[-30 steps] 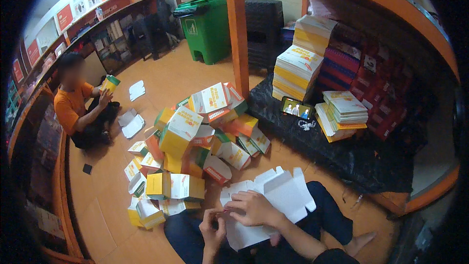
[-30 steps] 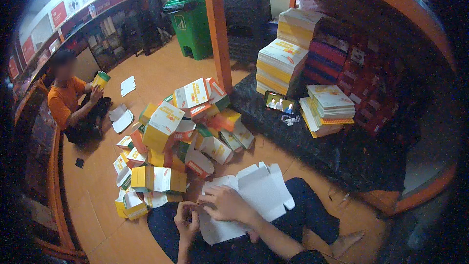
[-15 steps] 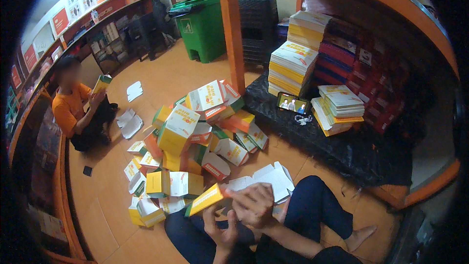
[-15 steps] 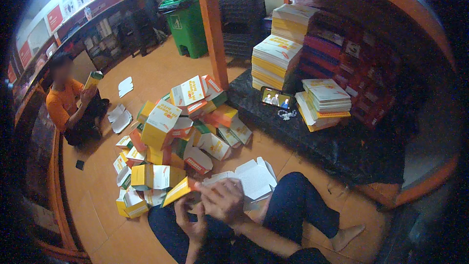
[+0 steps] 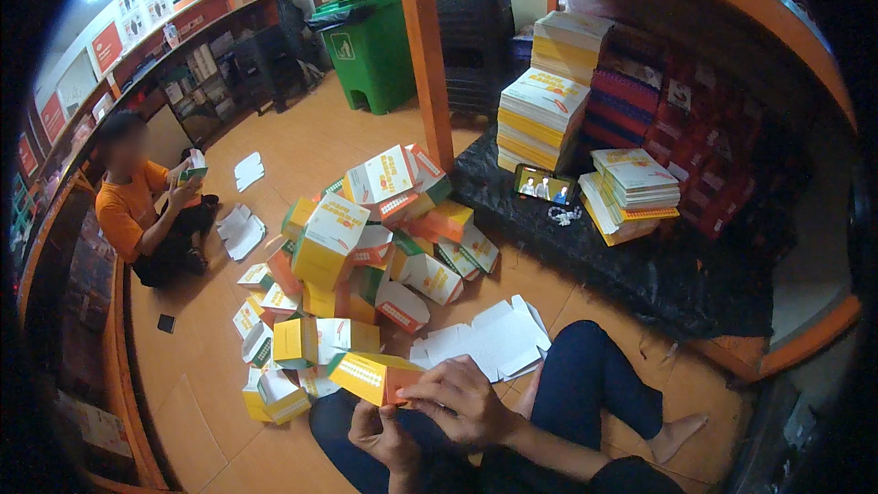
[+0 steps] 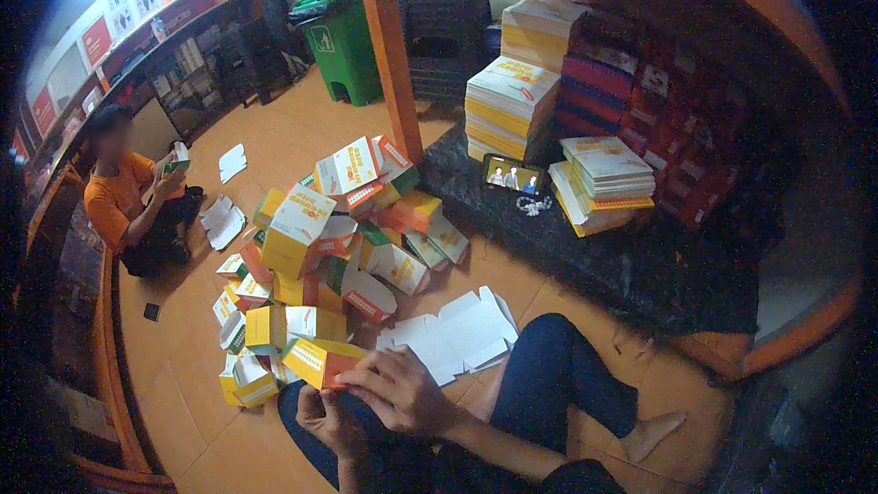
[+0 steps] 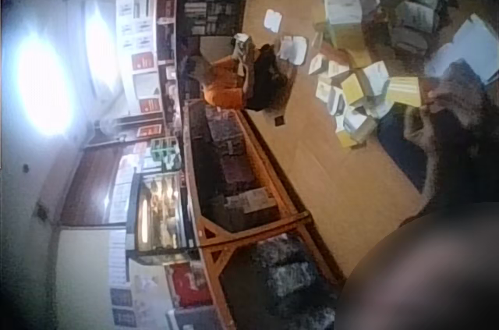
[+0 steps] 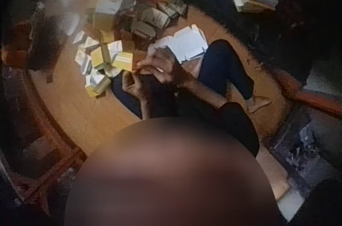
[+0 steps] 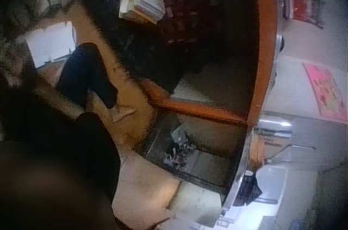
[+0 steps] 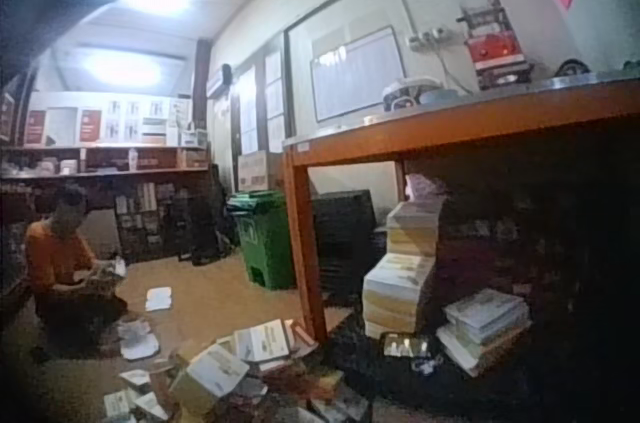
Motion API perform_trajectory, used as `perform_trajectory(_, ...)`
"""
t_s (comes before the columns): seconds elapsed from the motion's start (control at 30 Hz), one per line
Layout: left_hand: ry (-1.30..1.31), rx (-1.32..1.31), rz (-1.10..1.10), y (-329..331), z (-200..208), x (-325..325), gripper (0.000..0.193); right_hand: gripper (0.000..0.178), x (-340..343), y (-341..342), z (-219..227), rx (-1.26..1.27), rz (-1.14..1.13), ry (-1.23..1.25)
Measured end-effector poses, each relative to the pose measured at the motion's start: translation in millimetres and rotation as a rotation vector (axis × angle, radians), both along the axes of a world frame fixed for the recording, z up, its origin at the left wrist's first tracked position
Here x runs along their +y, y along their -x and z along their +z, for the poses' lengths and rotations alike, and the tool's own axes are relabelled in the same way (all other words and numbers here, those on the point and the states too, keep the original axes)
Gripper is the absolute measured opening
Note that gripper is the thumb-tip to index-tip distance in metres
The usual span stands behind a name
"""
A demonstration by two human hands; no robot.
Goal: The person sits on the floor and folds flat cardboard pieces into small rectangular boxes. They repeatedly pick up a flat piece, fold the sides, and tuck the flaps to form a box, then place the finished box into a growing pile.
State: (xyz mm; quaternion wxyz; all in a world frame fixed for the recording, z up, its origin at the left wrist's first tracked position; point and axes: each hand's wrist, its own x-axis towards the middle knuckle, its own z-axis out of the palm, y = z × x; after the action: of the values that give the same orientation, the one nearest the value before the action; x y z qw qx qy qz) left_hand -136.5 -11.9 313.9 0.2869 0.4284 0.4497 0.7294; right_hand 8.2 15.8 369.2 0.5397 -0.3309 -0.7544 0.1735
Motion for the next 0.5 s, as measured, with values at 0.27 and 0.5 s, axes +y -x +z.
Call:
perform_trajectory(0.27,0.101,-0.239,-0.093,-20,14,-7,0.015,0.020,3,-1,-2,0.076,-0.002,0.035)
perform_trajectory(0.5,0.103,-0.257,-0.131,-15,18,-7,0.014,0.024,-1,-3,-3,0.024,-0.008,-0.046)
